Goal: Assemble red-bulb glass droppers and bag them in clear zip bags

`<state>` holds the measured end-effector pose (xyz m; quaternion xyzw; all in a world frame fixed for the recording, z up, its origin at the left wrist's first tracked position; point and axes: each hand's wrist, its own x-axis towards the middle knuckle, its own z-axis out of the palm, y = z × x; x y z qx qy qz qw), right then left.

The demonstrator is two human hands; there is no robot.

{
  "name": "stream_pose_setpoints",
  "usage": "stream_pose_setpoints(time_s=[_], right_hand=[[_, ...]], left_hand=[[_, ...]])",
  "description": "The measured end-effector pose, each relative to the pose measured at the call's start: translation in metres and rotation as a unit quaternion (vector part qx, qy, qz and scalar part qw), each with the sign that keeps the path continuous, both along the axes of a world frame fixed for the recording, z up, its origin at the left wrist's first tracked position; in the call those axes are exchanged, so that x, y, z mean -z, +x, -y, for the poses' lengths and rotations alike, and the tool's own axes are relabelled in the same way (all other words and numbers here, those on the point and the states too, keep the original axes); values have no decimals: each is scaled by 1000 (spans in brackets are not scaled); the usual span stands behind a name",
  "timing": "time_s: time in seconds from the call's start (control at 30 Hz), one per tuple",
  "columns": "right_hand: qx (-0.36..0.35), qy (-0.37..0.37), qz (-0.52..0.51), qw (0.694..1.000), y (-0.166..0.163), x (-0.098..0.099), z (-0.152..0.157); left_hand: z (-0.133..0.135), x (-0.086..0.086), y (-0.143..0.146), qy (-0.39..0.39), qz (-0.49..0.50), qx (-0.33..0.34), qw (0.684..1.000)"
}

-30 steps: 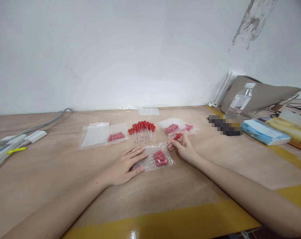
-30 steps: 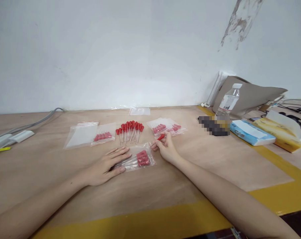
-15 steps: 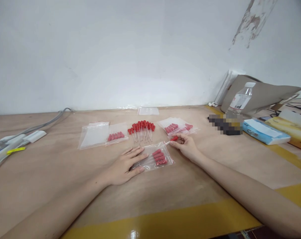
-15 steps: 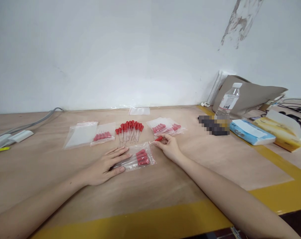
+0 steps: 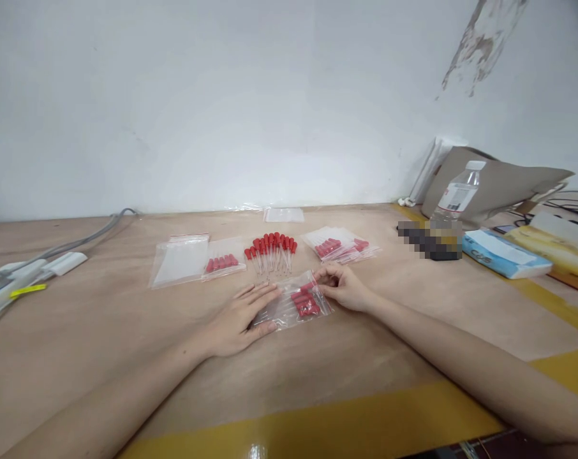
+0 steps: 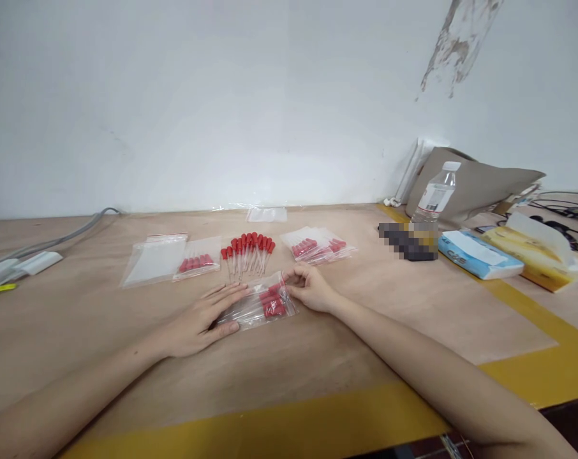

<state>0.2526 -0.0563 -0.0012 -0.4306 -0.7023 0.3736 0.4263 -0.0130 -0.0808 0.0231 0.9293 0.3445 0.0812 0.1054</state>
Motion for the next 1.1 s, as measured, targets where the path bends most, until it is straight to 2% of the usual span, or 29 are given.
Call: stream_pose_setpoints(time_s=[0.1, 0.17, 0.27, 0.4, 0.47, 0.57, 0.63, 0.73, 0.83, 0.9, 0.97, 1.1], right_hand=[[-63, -33, -14, 997, -6, -5, -5], [-73, -63, -34, 995, -9, -4, -9], [-26, -86, -56, 994, -14, 1, -14], [84, -53, -31, 995, -19, 9, -13], [54, -43, -18, 997, -21, 9, -10], [-54, -41, -8, 998, -19, 6, -7], [-73, -33, 12, 997, -14, 2, -6], [-3, -35, 13, 999, -5, -4, -7], [72, -86, 7, 994, -2, -9, -7], [48, -129, 35, 990, -3, -11, -6], [-18, -152, 42, 987, -7, -13, -4], [-96, -162, -68, 980, -9, -17, 3]], left_hand=[[1, -1, 1, 1, 5, 2, 1000], [1, -1, 0, 2, 5, 1, 1000], [1, 0, 0, 4, 11, 5, 1000], [0, 1, -1, 3, 12, 2, 1000], [0, 1, -1, 4, 14, 2, 1000], [0, 1, -1, 4, 23, 6, 1000], [0, 1, -2, 1, 25, 4, 1000], [0, 2, -2, -5, 21, -2, 1000], [-1, 3, -3, -10, 15, 2, 1000], [-2, 3, -3, -13, 13, 8, 1000], [-1, 1, -3, -23, 18, 12, 1000], [2, -2, -3, -54, 81, -1, 995]])
